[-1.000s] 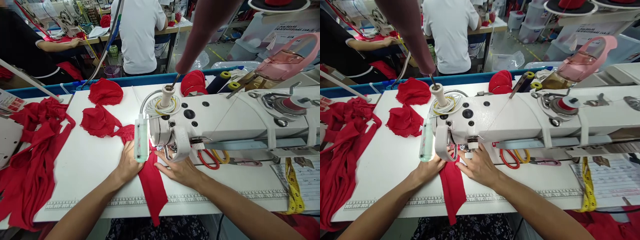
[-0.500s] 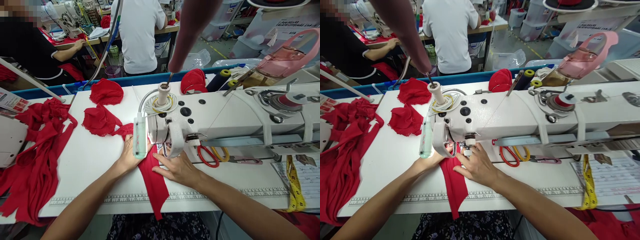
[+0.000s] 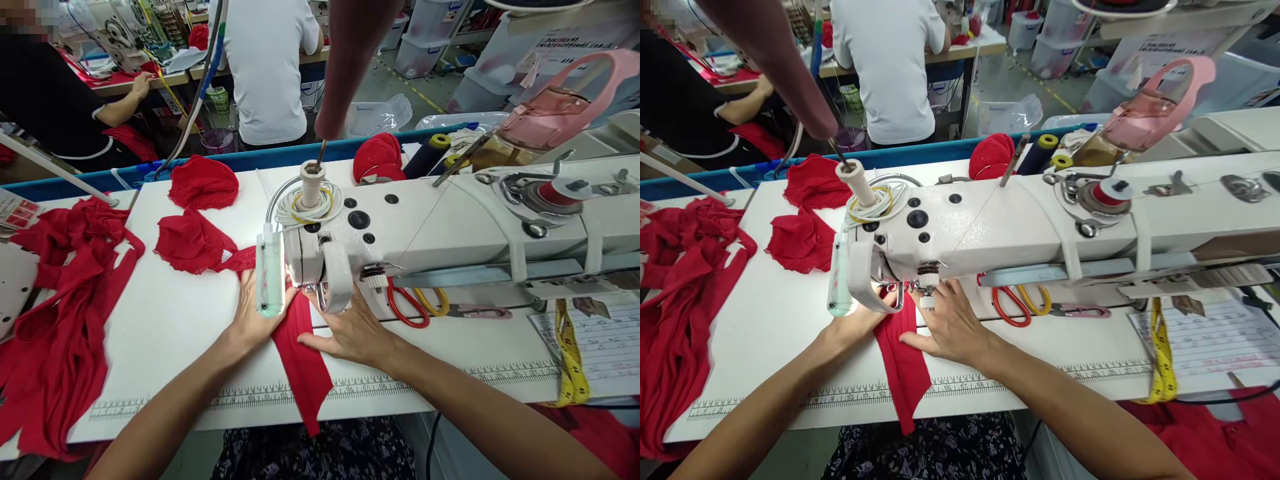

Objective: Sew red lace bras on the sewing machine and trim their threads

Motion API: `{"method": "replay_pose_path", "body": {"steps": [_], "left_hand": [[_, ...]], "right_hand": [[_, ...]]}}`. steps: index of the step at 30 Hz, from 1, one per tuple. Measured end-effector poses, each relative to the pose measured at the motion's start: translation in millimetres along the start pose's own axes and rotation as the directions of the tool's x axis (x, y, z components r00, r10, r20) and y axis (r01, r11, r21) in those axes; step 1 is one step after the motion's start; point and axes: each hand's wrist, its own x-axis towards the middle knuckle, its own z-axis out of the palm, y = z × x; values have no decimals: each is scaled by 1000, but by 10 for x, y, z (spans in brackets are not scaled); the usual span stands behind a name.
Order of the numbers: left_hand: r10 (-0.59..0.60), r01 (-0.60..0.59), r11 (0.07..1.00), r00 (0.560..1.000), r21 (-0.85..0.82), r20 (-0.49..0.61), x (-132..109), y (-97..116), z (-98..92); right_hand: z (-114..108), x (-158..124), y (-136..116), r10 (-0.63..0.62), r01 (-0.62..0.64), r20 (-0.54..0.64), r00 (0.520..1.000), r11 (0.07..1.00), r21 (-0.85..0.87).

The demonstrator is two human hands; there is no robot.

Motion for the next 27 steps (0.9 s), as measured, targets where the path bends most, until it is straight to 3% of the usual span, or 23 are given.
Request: {"method": "replay_pose_path", "body": {"steps": [5, 12, 17, 22, 27], "left_hand": [[153, -152, 980, 988, 128, -1, -195, 131, 16], [283, -259, 923, 958, 286, -44, -228, 42, 51], [250, -251, 925, 967, 284, 40, -219, 30, 16], [199, -208, 961, 978, 185, 65, -191, 2, 25], [197, -205, 964, 978, 170, 67, -204, -12, 47]], "right_hand": [[2, -14, -34, 26, -27, 64, 998, 999, 20], [1, -27, -51, 88, -92, 83, 993, 994, 50], [-20, 12, -35, 120, -125, 55, 991, 987, 99], [7, 3, 67, 121, -107, -157, 980, 989, 98], [35, 12, 75, 11, -16, -89, 996, 999, -46]]}}
